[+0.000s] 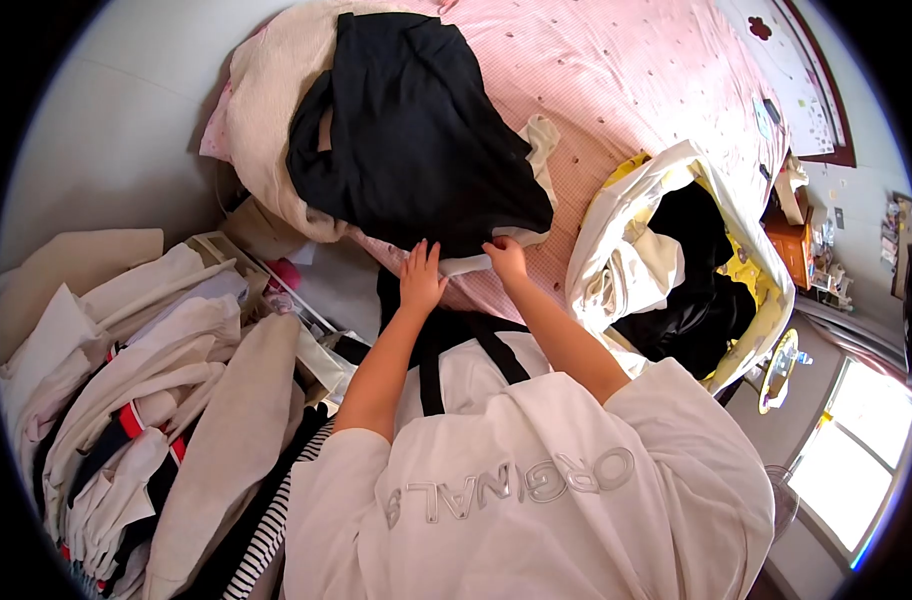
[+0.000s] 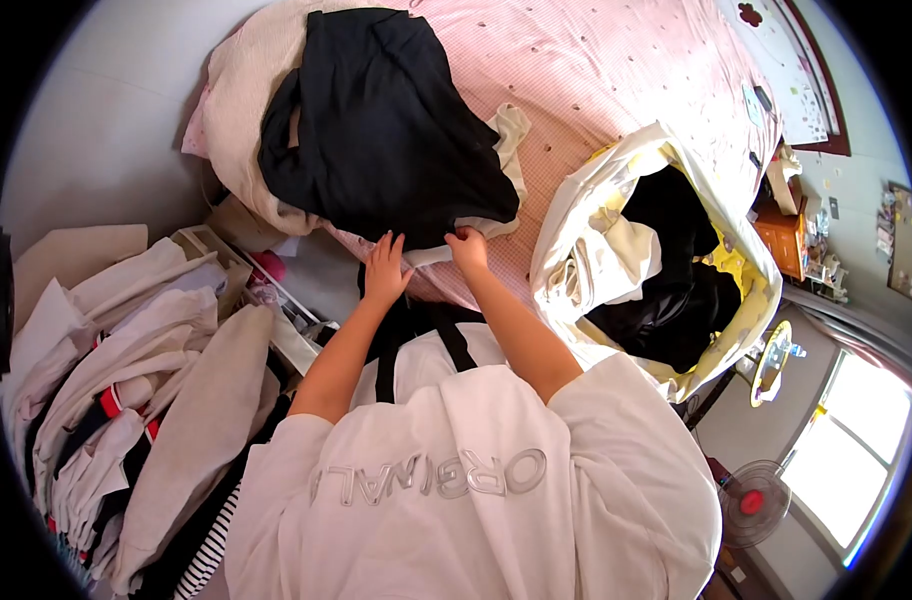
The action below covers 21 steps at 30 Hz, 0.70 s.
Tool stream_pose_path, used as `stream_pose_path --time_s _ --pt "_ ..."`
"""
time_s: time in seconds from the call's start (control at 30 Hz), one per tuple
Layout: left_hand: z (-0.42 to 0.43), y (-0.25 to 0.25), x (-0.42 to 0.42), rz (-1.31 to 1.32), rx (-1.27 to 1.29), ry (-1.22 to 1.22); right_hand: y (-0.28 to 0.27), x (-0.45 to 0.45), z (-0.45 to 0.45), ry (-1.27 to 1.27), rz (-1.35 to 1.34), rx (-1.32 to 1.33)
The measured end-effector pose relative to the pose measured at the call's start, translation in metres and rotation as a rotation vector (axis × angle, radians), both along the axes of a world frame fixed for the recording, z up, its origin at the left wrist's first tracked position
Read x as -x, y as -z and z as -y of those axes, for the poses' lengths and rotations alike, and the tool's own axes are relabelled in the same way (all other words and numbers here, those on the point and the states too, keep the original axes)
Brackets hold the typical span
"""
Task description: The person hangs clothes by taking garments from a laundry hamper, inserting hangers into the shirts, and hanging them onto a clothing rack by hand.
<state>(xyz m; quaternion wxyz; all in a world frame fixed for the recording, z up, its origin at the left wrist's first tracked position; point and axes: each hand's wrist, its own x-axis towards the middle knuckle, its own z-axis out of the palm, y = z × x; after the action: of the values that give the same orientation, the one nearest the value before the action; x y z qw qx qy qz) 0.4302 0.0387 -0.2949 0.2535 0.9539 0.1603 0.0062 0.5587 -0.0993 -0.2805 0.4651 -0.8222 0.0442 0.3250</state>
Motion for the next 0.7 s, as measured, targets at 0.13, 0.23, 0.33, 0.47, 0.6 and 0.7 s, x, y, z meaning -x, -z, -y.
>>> stream_pose_path --time_s 0.13,0.23,0.33,0.47,0.6,0.7 --pt "0.001 -0.006 -0.003 0.031 -0.003 -0.052 -0.01 0.0 -0.003 0.17 -0.25 -0.18" --pt "0.0 -0.008 -0.003 0.125 -0.028 -0.057 -0.037 0.011 0.003 0.4 -0.546 -0.383" --pt "-0.003 -0.008 0.003 0.164 0.03 -0.013 -0.026 0.017 0.021 0.489 -0.639 -0.39" --pt "0.003 -0.009 0.012 0.249 0.038 -0.042 -0.008 0.025 0.04 0.528 -0.692 -0.275" --pt "0.011 -0.004 0.025 0.101 0.076 -0.075 0.012 0.031 0.052 0.245 -0.592 -0.111" --pt "0.013 -0.001 0.04 0.007 0.144 -0.168 0.021 0.033 0.056 0.192 -0.508 -0.087"
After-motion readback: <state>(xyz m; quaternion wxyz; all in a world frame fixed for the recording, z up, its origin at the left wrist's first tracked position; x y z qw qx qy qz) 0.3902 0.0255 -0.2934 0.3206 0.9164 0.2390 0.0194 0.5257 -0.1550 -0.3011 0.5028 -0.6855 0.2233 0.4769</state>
